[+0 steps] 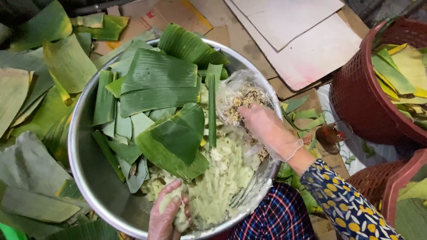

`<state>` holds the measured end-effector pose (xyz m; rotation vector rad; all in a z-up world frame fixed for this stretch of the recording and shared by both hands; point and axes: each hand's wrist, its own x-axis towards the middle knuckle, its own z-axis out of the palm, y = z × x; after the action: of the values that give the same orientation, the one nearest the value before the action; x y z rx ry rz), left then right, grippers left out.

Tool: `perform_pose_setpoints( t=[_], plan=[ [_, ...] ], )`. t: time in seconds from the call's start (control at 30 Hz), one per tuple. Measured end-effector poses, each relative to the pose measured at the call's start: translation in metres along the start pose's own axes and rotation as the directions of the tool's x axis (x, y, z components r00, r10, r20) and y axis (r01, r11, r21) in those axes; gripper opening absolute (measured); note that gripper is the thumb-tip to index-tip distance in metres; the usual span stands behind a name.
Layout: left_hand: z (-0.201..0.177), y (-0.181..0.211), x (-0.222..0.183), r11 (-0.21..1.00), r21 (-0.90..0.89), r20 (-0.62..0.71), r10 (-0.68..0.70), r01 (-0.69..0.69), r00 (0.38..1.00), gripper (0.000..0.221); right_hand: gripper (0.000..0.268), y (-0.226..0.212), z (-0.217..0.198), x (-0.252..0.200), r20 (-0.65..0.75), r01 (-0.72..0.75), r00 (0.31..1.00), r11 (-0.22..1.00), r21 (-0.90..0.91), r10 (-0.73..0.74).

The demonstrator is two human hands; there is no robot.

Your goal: Wrapping portions of dough with a seed filling into banana leaves for cooking or sale.

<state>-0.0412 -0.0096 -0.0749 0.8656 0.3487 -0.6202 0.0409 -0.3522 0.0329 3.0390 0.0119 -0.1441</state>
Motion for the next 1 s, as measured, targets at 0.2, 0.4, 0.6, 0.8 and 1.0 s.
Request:
perform_pose_setpoints(
  t=[0.2,0.4,0.6,0.8,1.0],
  plan=[
    [0.018,0.007,-0.004,0.998,-0.023,0.065,0.053,-0.051,0.996,0.065,0.054,-0.012,-0.002,0.006,0.002,-0.004,1.000,0.997,0.073,0.004],
    [0.020,0.009,-0.005,0.998,-0.061,0.015,0.032,-0.031,0.999,0.066,0.013,-0.014,0.005,0.015,0.086,-0.053,0.995,0.996,-0.075,0.059],
    [0.043,0.028,-0.019,0.997,-0.076,-0.078,0.020,-0.026,0.997,0.049,0.019,-0.016,-0.034,-0.013,0.173,-0.274,0.960,0.861,0.429,0.220],
    [0.073,0.049,-0.023,0.984,-0.105,-0.267,-0.166,0.143,0.949,0.053,0.016,-0.115,-0.062,-0.064,0.153,-0.147,0.988,0.519,0.842,0.032],
    [0.039,0.021,-0.016,0.961,-0.278,0.037,0.022,-0.011,0.999,0.073,0.034,-0.183,-0.035,-0.074,0.169,-0.014,0.964,0.591,0.807,-0.208]
  ],
)
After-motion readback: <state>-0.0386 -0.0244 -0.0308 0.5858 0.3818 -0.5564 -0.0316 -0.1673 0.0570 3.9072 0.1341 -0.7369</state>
